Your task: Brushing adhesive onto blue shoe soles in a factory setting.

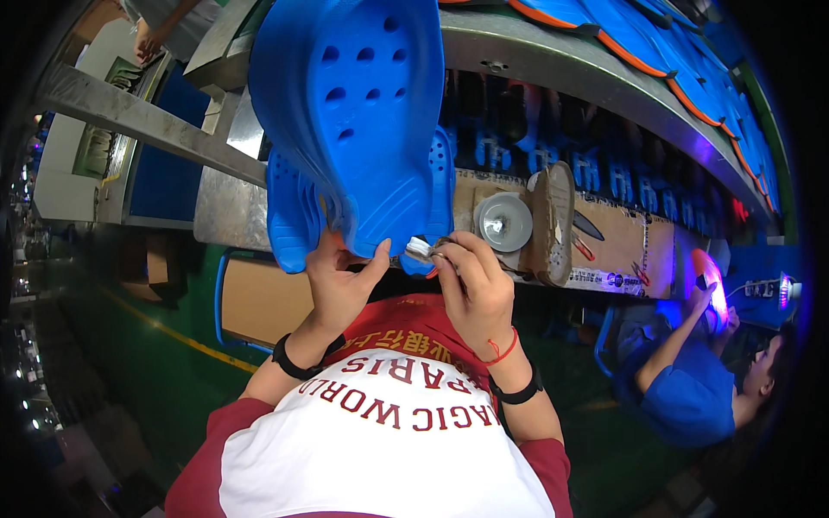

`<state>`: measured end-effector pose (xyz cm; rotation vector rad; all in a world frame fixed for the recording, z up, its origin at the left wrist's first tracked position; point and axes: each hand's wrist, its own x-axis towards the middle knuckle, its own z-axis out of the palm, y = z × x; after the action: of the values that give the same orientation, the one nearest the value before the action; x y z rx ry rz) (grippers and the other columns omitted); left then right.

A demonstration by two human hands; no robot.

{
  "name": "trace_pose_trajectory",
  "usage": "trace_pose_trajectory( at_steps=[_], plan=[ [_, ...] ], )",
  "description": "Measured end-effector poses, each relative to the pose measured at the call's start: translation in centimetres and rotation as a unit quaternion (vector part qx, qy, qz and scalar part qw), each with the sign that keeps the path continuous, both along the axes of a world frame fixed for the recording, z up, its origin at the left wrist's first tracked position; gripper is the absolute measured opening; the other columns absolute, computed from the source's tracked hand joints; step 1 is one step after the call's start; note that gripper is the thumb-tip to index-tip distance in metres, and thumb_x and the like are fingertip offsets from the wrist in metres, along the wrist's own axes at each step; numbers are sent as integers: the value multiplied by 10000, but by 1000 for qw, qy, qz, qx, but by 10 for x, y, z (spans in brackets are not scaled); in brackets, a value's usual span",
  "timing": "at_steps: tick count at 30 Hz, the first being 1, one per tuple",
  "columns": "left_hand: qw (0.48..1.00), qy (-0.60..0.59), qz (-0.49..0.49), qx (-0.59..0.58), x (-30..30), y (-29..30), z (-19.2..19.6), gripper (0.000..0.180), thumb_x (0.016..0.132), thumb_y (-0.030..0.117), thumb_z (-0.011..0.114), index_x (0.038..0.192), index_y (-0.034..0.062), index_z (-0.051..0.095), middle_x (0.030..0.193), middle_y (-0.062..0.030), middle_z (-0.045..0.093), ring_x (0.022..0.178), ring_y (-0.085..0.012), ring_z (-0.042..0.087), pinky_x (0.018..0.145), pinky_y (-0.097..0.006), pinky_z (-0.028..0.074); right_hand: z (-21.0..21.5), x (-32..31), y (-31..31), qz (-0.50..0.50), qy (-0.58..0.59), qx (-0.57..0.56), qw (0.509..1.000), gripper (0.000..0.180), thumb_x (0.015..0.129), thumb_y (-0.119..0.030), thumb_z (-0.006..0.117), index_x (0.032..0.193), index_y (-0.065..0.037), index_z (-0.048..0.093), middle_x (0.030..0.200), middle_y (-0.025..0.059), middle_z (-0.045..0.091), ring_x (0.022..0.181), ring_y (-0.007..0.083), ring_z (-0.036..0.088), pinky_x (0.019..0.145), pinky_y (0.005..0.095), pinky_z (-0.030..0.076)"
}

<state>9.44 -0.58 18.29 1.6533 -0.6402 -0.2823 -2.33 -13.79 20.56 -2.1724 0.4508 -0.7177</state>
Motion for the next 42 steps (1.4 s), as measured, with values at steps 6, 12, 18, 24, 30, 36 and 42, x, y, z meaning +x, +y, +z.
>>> trace_pose_trajectory(
  at_steps=[6,12,18,24,30,36,42],
  plan=[
    [1000,2,-17,6,1,1,0,524,794,25,676,1265,-57,461,951,-155,670,826,-183,681,727,-286,550,-1,2,-1,-6,2,-31,1000,141,770,47,656,898,8,610,938,133,619,681,259,635,580,310,501],
    [1000,0,-19,4,0,0,1,511,799,26,673,1259,-60,469,958,-165,669,840,-175,677,736,-278,545,0,0,-2,-23,17,-82,996,146,769,33,660,905,-1,617,930,131,621,685,269,637,585,320,507],
    [999,37,-27,-3,0,-2,5,499,800,16,666,1254,-62,474,955,-164,668,854,-176,675,743,-281,544,-2,-3,-5,-44,25,-95,994,143,774,33,657,910,2,625,950,140,625,676,260,638,587,310,510],
    [998,34,-57,22,28,-11,29,537,794,-18,659,1272,-49,417,1021,-149,642,890,-191,663,772,-296,552,4,-8,-17,-85,-31,-93,992,110,807,49,639,914,36,618,951,166,621,631,210,612,556,273,486],
    [972,164,-64,-154,126,-27,71,555,825,102,672,1217,-26,301,986,-166,608,762,-206,665,654,-272,570,1,-16,-15,-104,12,-25,994,104,809,38,642,909,41,613,957,163,626,611,182,600,526,261,458],
    [935,294,-36,-193,236,-53,100,162,913,133,592,964,-20,603,880,-107,644,756,-183,659,664,-224,566,-3,-14,-11,-93,9,-20,995,93,818,13,640,906,30,616,939,159,628,600,195,603,531,271,465],
    [934,243,12,-260,218,-11,46,330,934,159,550,1182,-54,507,1175,-194,579,959,-254,638,739,-289,555,-26,-15,-13,-104,23,-22,994,85,818,-1,637,899,19,622,940,158,631,637,238,605,544,296,464]
  ],
)
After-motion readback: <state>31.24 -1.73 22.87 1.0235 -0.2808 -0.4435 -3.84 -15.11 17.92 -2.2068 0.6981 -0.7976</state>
